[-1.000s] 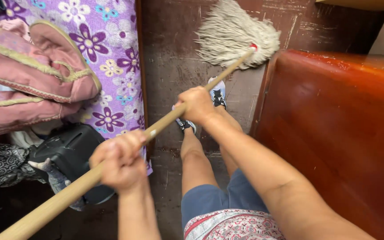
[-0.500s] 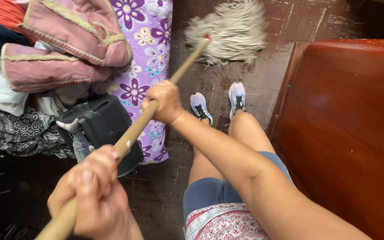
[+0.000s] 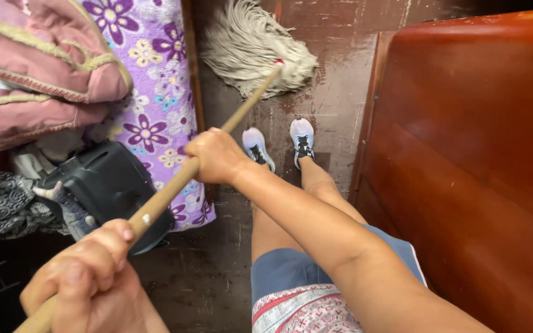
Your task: Mopping the wooden floor in a bedroom area.
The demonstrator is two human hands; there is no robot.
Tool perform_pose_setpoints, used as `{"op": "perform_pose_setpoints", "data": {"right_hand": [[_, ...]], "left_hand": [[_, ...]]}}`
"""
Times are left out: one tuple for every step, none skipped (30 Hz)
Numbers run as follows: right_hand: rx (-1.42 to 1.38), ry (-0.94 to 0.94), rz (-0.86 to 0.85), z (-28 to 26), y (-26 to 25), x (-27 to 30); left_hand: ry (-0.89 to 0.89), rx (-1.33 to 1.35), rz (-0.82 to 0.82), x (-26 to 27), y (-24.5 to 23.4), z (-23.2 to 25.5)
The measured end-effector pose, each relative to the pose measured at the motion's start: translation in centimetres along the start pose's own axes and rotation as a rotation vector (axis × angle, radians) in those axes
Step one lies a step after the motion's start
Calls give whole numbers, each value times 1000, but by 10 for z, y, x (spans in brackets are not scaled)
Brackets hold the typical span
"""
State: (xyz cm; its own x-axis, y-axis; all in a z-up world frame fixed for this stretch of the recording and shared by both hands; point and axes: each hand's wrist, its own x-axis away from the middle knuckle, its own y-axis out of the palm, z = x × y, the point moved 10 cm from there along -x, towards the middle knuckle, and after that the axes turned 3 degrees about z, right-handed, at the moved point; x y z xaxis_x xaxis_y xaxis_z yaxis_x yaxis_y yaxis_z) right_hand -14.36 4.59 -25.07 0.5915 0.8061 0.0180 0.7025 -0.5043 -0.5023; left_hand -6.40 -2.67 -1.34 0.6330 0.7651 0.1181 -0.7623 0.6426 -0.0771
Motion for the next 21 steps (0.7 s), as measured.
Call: {"op": "perform_pose_setpoints", "data": {"right_hand": [[41,30,12,14,-7,11],[83,60,24,29,-12,22],[90,67,24,43,-19,30],[138,34,95,52,-32,38],[179,2,157,57,-42,51],[178,10,148,72,-44,61],[223,26,153,85,-45,69],[267,41,158,96,-45,78],[275,39,155,104,-37,82],[255,48,226,110,-35,86],[227,43,289,114,-32,88],[227,26,280,100,-25,85],[233,-4,288,81,-15,82],[239,-33,297,63,-6,80],[241,-42,290,44,14,70],[221,-80,308,22,31,61],[182,-118,318,-5,53,56],[164,-127,304,-27,71,55],[122,-145,297,-48,87,47],[80,-163,290,-69,101,40],[70,-170,288,-88,113,35]], "left_hand": [[-9,65,-11,0,6,-12],[-18,130,-22,0,11,-26],[-25,137,-27,2,21,-39],[-49,219,-20,5,29,-53],[-79,295,-4,11,33,-66],[-91,294,0,13,42,-76],[-119,327,-38,15,51,-86],[-146,360,-75,18,59,-95],[-145,368,-73,20,53,-110],[-63,404,-69,22,44,-115],[30,434,-51,26,32,-118],[40,437,-35,30,18,-107],[-67,415,-18,35,4,-106],[-175,392,-1,41,-10,-105],[-171,397,8,41,-32,-96],[-147,338,50,42,-58,-87],[-126,263,104,48,-87,-73],[-125,251,125,57,-109,-63],[-90,202,144,61,-129,-51],[-55,154,164,64,-148,-39],[-49,147,172,72,-163,-32]]}}
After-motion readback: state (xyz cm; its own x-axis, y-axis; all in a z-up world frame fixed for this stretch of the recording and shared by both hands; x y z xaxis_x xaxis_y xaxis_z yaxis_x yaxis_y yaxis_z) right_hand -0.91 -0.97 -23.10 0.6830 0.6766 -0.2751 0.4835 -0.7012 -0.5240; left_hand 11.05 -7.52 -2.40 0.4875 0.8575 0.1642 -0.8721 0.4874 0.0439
